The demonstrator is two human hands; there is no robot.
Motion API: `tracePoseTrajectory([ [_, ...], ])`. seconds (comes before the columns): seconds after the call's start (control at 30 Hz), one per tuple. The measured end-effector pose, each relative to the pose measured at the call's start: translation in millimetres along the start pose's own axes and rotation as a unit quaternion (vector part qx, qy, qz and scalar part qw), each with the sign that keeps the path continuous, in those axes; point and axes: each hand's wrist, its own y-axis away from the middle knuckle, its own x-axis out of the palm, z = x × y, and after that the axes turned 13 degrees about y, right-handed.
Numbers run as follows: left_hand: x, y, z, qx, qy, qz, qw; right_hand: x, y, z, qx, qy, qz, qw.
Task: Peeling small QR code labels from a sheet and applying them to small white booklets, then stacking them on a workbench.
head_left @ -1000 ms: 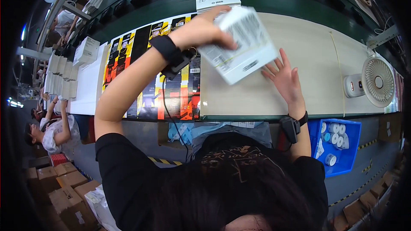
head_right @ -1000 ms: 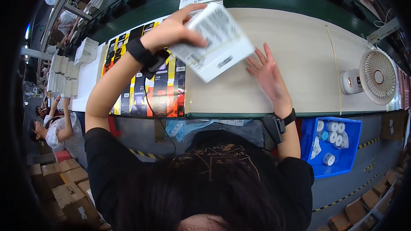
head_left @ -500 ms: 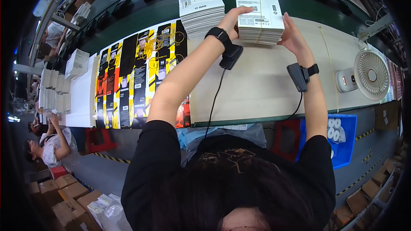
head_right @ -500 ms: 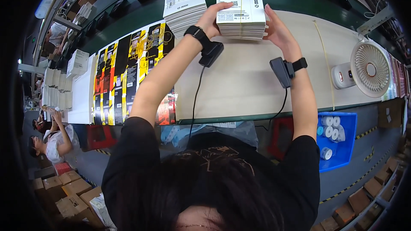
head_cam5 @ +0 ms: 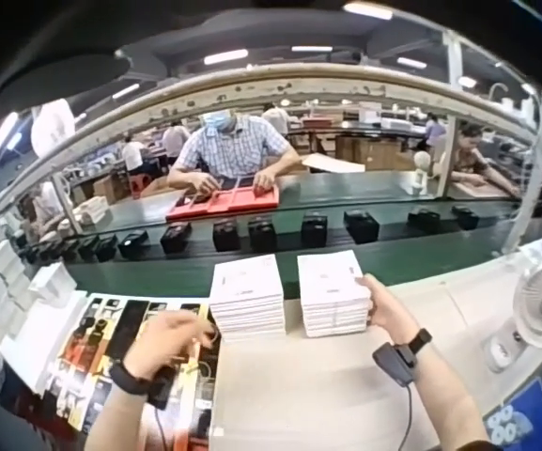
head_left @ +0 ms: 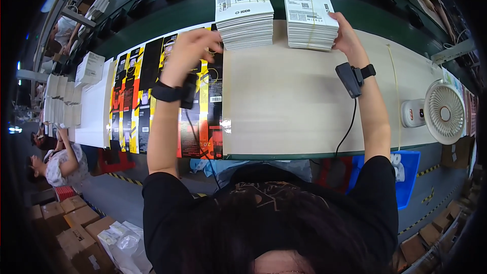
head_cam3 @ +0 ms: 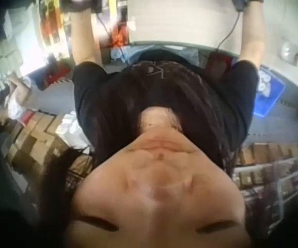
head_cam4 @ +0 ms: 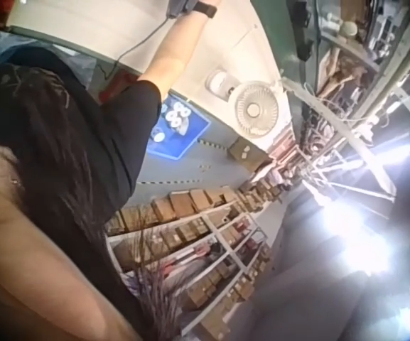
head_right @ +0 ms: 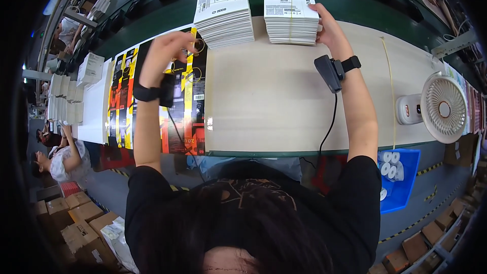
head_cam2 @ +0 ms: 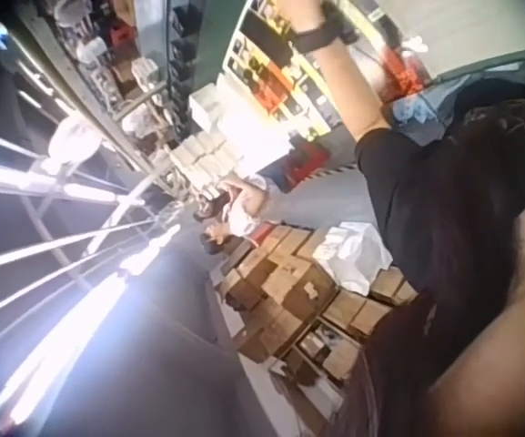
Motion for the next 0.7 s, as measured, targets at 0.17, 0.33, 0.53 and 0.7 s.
tracePoseTrajectory([
  [0.17,-49,-35,41,0.049,0.125,-0.141,0.981,30,-13,11,-0.015,0.022,0.034,0.999],
  [0.33,-14,-67,60,-0.044,0.366,0.047,0.928,34,-4,10,-0.023,0.052,0.054,0.997],
  [0.53,-13,-60,64,-0.027,0.326,0.020,0.945,54,15,14,-0.067,0.124,0.014,0.990],
  [0.7,3,-54,35,-0.043,0.376,0.029,0.925,9,-35,-14,-0.143,-0.134,0.016,0.980],
])
